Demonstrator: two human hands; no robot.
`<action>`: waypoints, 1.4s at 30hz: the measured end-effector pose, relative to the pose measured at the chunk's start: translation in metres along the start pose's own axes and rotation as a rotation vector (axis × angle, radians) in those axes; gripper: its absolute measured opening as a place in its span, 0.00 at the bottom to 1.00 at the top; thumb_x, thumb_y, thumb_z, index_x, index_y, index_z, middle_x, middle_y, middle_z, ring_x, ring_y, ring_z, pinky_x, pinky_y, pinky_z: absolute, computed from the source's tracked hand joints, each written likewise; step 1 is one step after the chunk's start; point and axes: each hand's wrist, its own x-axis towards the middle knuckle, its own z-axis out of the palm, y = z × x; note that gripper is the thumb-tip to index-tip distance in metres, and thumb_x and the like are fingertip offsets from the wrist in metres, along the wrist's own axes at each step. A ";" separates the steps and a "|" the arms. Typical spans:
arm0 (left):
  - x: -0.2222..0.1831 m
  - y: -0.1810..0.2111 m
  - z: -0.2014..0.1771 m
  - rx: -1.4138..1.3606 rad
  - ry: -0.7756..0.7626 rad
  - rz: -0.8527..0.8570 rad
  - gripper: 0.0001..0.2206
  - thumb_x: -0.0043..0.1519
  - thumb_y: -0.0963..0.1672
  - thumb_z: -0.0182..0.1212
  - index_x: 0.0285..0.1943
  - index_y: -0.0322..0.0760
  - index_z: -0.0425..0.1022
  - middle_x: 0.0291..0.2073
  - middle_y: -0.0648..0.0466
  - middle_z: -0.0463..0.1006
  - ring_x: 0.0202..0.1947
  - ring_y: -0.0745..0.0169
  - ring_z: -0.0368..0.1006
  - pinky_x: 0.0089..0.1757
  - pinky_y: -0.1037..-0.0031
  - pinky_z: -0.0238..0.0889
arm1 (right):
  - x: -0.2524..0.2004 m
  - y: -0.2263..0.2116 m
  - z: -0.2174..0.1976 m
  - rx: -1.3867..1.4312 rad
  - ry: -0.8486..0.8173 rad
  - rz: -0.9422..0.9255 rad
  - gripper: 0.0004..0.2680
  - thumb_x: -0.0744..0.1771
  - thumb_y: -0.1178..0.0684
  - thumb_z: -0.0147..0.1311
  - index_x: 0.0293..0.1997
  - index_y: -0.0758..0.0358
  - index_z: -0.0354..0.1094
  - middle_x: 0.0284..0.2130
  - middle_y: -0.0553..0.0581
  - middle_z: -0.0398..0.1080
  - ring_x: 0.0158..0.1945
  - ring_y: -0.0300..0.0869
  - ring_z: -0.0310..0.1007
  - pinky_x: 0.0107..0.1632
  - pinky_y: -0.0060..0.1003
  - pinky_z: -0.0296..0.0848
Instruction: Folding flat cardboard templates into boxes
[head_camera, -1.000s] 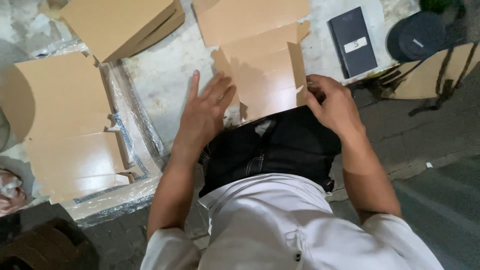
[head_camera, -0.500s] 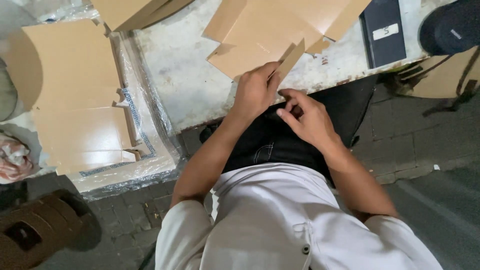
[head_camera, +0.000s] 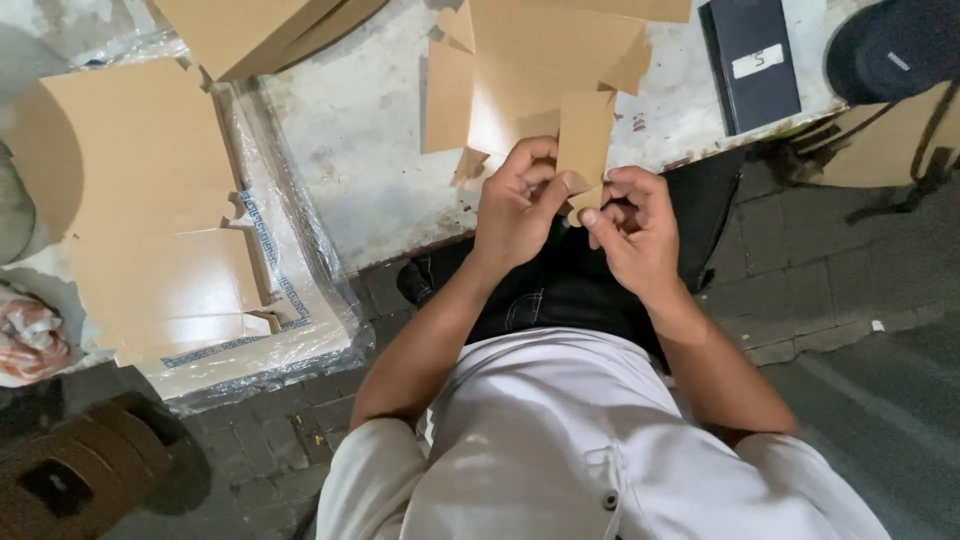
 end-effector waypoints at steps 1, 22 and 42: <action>-0.002 0.002 0.001 0.001 0.002 0.000 0.06 0.64 0.40 0.59 0.48 0.36 0.72 0.30 0.52 0.79 0.31 0.71 0.72 0.35 0.75 0.72 | 0.001 -0.006 0.000 0.001 -0.002 0.001 0.15 0.67 0.67 0.53 0.58 0.71 0.53 0.37 0.60 0.60 0.25 0.41 0.71 0.24 0.28 0.72; -0.011 0.003 -0.010 0.078 0.043 0.032 0.02 0.58 0.38 0.65 0.36 0.33 0.76 0.24 0.54 0.76 0.30 0.75 0.70 0.32 0.81 0.69 | 0.005 -0.032 -0.023 -0.247 -0.144 0.150 0.20 0.56 0.62 0.74 0.43 0.70 0.60 0.32 0.60 0.65 0.33 0.44 0.74 0.36 0.38 0.76; -0.040 0.027 0.026 -0.292 -0.057 -0.018 0.09 0.62 0.36 0.61 0.47 0.19 0.70 0.37 0.36 0.77 0.40 0.49 0.78 0.37 0.56 0.78 | 0.010 -0.061 -0.046 -0.026 -0.212 -0.051 0.13 0.63 0.51 0.61 0.39 0.71 0.62 0.39 0.63 0.59 0.34 0.37 0.60 0.28 0.27 0.62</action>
